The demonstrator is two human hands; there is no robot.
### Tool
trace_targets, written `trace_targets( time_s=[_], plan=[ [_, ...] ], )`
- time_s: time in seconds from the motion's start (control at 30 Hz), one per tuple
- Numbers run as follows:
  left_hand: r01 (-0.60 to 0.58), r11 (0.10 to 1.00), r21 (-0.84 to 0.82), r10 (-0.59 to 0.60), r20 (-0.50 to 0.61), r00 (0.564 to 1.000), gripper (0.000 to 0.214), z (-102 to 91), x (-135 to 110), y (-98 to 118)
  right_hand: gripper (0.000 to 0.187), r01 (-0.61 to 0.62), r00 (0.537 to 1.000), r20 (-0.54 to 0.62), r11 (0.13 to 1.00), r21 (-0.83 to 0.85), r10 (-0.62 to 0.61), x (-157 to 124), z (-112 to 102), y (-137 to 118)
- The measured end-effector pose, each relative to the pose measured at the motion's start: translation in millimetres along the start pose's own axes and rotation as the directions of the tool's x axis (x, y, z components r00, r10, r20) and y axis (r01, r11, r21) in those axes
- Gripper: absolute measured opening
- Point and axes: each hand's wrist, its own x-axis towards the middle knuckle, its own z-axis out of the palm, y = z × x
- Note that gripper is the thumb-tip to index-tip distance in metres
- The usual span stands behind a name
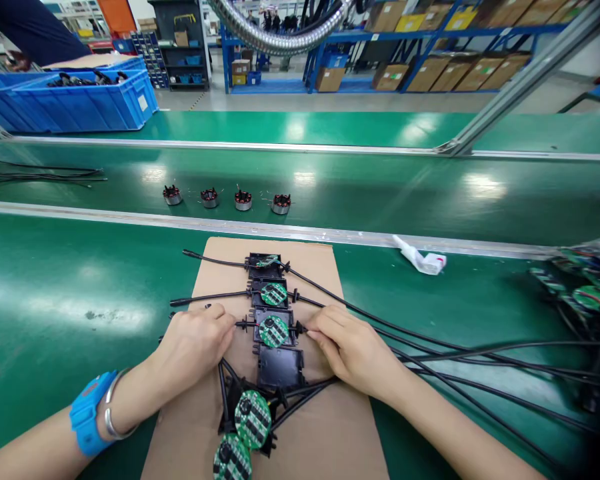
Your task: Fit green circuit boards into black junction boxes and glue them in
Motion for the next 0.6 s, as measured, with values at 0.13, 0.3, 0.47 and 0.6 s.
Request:
trace_targets(
  time_s=[0.13,0.3,0.47,0.6],
  plan=[
    [0.021,0.999,0.049,-0.024,0.076,0.997,0.023,1.6,0.5,1.2,0.024,0.005,1.000,0.004,0.990,-0.140,-0.004,-1.5,2.2,1.7],
    [0.057,0.988,-0.141,-0.043,0.100,0.994,0.022,-12.2,-11.9,0.8,0.016,0.002,0.996,-0.089,0.981,-0.194,-0.020,-2.1,-6.9,-40.7],
    [-0.074,0.912,-0.404,0.165,0.194,0.967,0.042,-30.5,-33.8,10.0,0.019,-0.031,0.994,0.104,0.995,0.091,0.021,0.8,0.7,-95.4],
    [-0.079,0.903,-0.423,0.196,0.240,0.951,0.055,-25.0,-43.7,18.5,0.011,0.000,0.987,0.156,0.990,0.143,-0.022,-3.4,20.0,-107.2]
  ],
)
